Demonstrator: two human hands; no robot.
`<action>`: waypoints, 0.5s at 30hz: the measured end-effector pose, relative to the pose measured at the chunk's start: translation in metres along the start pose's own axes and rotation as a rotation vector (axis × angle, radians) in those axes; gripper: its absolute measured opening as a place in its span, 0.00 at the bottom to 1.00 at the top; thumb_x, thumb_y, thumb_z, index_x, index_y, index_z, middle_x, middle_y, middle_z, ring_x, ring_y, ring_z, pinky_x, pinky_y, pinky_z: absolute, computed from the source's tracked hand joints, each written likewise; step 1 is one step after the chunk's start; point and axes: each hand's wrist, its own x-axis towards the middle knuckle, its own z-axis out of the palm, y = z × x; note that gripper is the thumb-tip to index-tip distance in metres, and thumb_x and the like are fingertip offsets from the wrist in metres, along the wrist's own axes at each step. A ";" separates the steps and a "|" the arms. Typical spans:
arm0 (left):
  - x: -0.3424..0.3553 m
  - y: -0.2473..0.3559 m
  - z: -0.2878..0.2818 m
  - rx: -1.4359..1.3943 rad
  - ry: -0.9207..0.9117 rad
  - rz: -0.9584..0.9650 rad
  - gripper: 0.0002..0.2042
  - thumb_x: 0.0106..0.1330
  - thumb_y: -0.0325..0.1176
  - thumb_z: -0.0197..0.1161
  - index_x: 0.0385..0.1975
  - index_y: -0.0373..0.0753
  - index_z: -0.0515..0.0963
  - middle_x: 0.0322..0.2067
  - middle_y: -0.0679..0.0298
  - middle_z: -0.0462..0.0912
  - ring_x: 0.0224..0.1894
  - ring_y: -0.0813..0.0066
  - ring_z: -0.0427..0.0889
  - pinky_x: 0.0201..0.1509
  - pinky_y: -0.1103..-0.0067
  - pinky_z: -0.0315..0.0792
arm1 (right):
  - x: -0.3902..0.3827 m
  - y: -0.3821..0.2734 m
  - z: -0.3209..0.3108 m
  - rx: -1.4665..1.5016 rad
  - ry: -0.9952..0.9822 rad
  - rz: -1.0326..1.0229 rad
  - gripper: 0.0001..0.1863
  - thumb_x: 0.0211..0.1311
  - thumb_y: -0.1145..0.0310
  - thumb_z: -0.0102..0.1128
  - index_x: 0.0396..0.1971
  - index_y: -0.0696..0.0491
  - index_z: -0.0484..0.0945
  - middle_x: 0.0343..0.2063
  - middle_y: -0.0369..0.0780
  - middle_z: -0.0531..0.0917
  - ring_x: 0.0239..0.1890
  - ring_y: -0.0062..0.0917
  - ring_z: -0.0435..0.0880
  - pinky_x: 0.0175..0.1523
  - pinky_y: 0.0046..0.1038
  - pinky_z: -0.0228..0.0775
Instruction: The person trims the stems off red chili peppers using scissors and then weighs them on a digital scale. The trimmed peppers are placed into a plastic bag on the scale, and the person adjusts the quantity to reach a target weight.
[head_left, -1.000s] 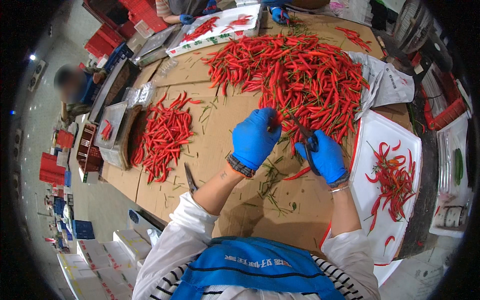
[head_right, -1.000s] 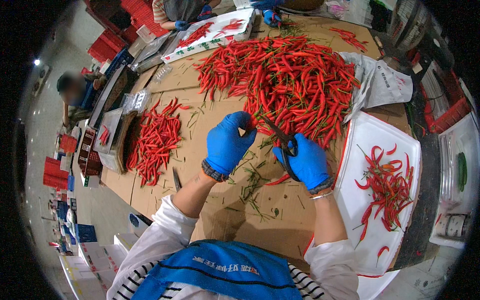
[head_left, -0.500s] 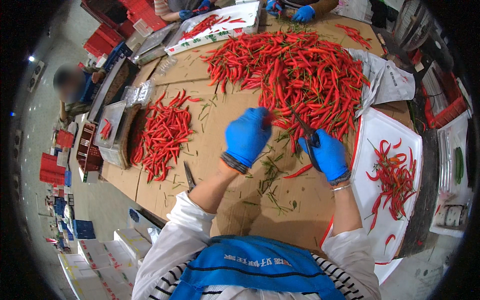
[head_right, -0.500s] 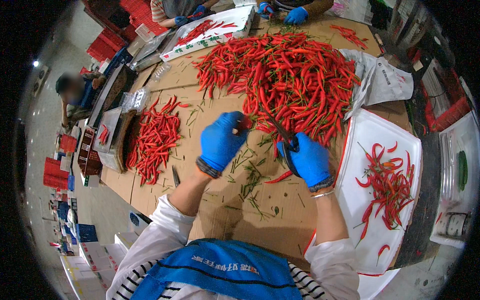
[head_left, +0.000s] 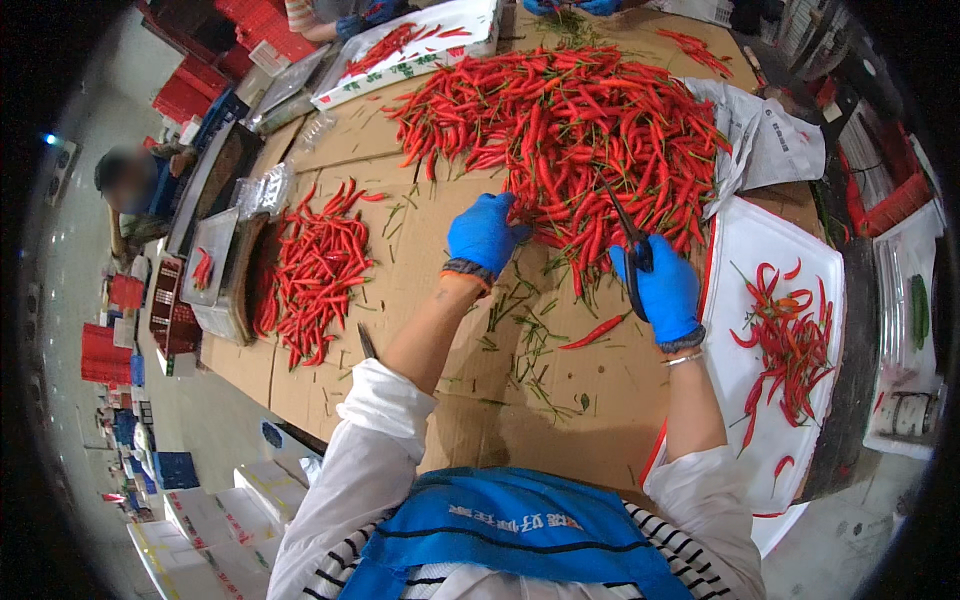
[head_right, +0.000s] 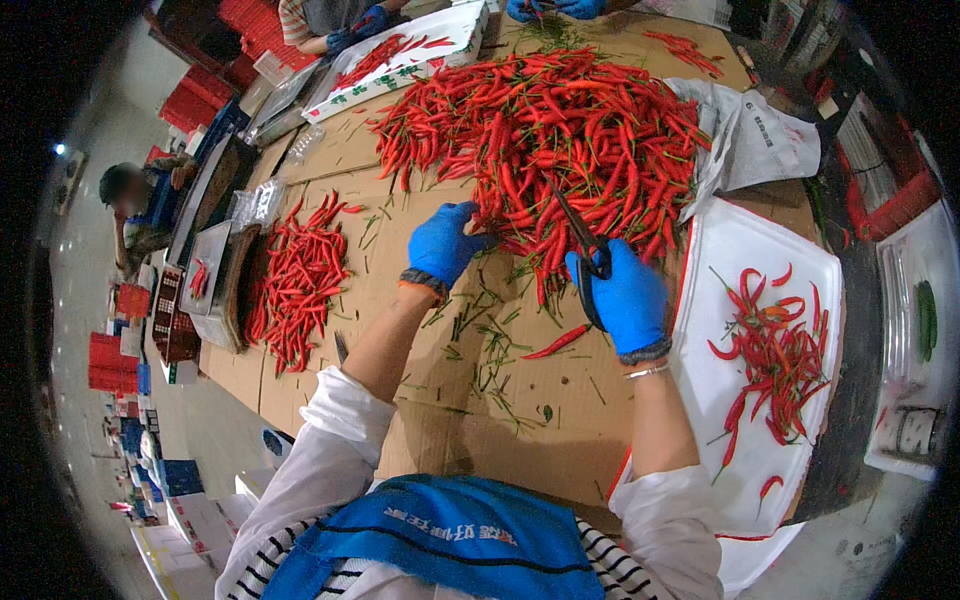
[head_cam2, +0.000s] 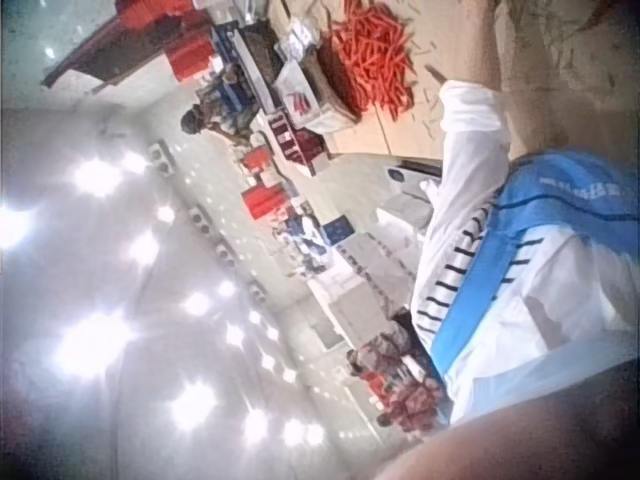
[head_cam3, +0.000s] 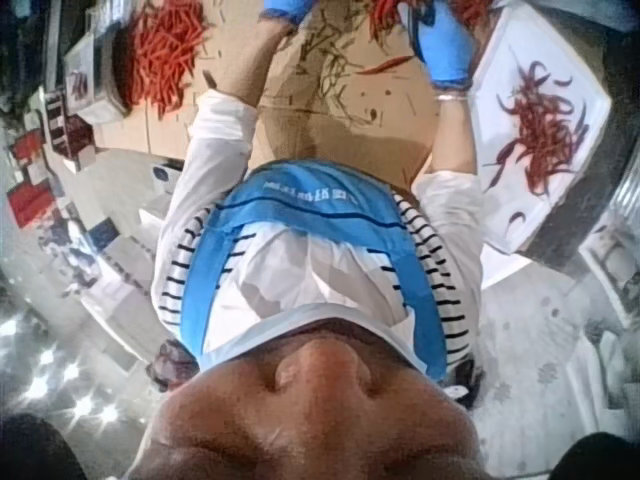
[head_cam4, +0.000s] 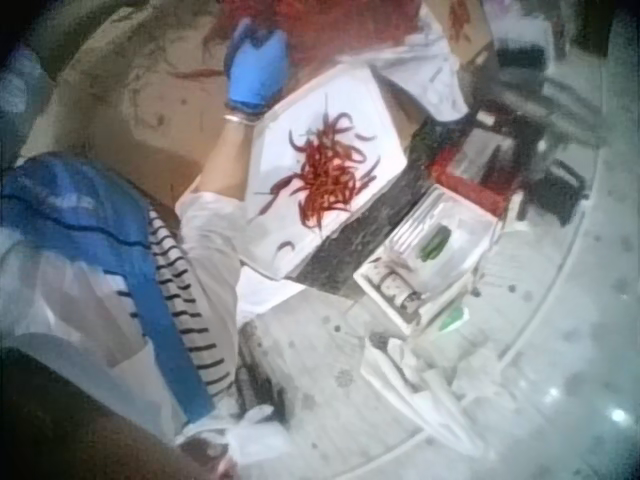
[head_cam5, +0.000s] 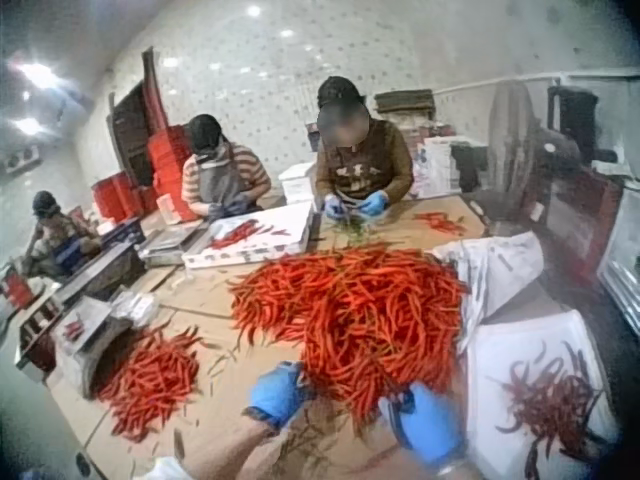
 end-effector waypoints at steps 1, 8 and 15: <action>0.004 0.000 0.006 0.028 -0.017 -0.003 0.19 0.55 0.44 0.65 0.45 0.47 0.76 0.35 0.54 0.80 0.38 0.53 0.80 0.40 0.65 0.74 | 0.001 0.001 0.001 0.005 0.001 -0.008 0.23 0.51 0.46 0.65 0.30 0.53 0.75 0.22 0.42 0.81 0.27 0.41 0.81 0.31 0.37 0.69; -0.002 -0.030 -0.001 0.066 -0.260 -0.123 0.25 0.56 0.38 0.65 0.55 0.46 0.71 0.34 0.54 0.83 0.37 0.58 0.82 0.40 0.69 0.74 | 0.002 0.009 0.009 0.007 -0.014 -0.058 0.24 0.51 0.45 0.65 0.29 0.53 0.74 0.22 0.43 0.81 0.28 0.43 0.80 0.31 0.38 0.69; -0.029 -0.053 -0.038 -0.834 -0.473 -0.355 0.20 0.62 0.34 0.61 0.55 0.40 0.73 0.29 0.68 0.82 0.29 0.83 0.77 0.33 0.83 0.70 | 0.000 0.006 0.011 -0.088 -0.064 -0.115 0.24 0.51 0.44 0.63 0.29 0.52 0.74 0.22 0.44 0.80 0.27 0.44 0.80 0.30 0.39 0.69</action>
